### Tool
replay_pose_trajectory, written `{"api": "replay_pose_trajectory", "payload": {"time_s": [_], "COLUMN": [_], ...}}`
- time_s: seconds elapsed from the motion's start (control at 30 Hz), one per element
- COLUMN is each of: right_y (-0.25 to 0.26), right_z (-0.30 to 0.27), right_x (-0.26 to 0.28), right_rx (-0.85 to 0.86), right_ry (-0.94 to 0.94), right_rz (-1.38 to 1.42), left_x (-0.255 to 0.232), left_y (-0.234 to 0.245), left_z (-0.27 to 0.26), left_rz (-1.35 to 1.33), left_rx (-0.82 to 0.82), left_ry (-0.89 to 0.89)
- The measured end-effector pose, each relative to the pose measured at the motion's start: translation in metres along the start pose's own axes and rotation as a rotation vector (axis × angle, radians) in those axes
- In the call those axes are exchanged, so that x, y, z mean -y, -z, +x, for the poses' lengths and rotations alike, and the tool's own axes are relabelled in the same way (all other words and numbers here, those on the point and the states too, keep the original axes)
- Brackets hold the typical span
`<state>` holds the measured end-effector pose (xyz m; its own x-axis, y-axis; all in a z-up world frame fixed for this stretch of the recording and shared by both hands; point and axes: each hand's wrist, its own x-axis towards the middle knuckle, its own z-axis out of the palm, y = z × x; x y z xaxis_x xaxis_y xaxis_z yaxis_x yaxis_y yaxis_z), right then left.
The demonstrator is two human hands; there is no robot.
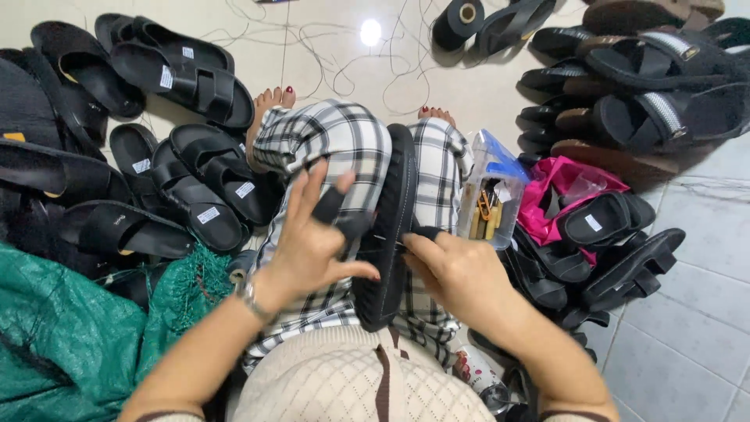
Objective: Hand-sewing the straps of black sandals to the soles to complete their assembly.
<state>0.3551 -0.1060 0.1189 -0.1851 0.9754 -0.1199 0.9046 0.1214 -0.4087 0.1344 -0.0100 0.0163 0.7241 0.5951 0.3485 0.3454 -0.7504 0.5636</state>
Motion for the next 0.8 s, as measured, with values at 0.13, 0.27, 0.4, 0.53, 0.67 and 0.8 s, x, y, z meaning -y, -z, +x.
{"api": "replay_pose_trajectory", "payload": {"time_s": [0.13, 0.27, 0.4, 0.53, 0.67, 0.8], "right_y": [-0.013, -0.011, -0.017, -0.019, 0.015, 0.035], "right_z": [-0.013, -0.004, -0.005, -0.011, -0.035, -0.073], "right_x": [0.001, -0.003, -0.015, -0.011, 0.002, -0.018], "right_rx": [-0.038, -0.058, -0.051, -0.057, 0.139, 0.16], "right_ry": [-0.018, 0.059, 0.09, 0.083, -0.047, -0.185], "right_rz": [-0.236, -0.202, -0.058, -0.106, -0.26, -0.212], "left_x": [-0.028, -0.043, -0.046, -0.058, -0.061, -0.066], "left_y": [0.02, 0.023, 0.003, -0.015, -0.021, 0.026], "left_z": [-0.026, -0.021, -0.022, -0.039, -0.044, 0.001], "left_rz": [-0.411, -1.403, -1.129, -0.764, -0.234, -0.476], "left_rx": [-0.041, 0.095, 0.069, 0.073, 0.166, 0.327], "left_ry": [0.221, 0.68, 1.071, 0.81, 0.579, 0.863]}}
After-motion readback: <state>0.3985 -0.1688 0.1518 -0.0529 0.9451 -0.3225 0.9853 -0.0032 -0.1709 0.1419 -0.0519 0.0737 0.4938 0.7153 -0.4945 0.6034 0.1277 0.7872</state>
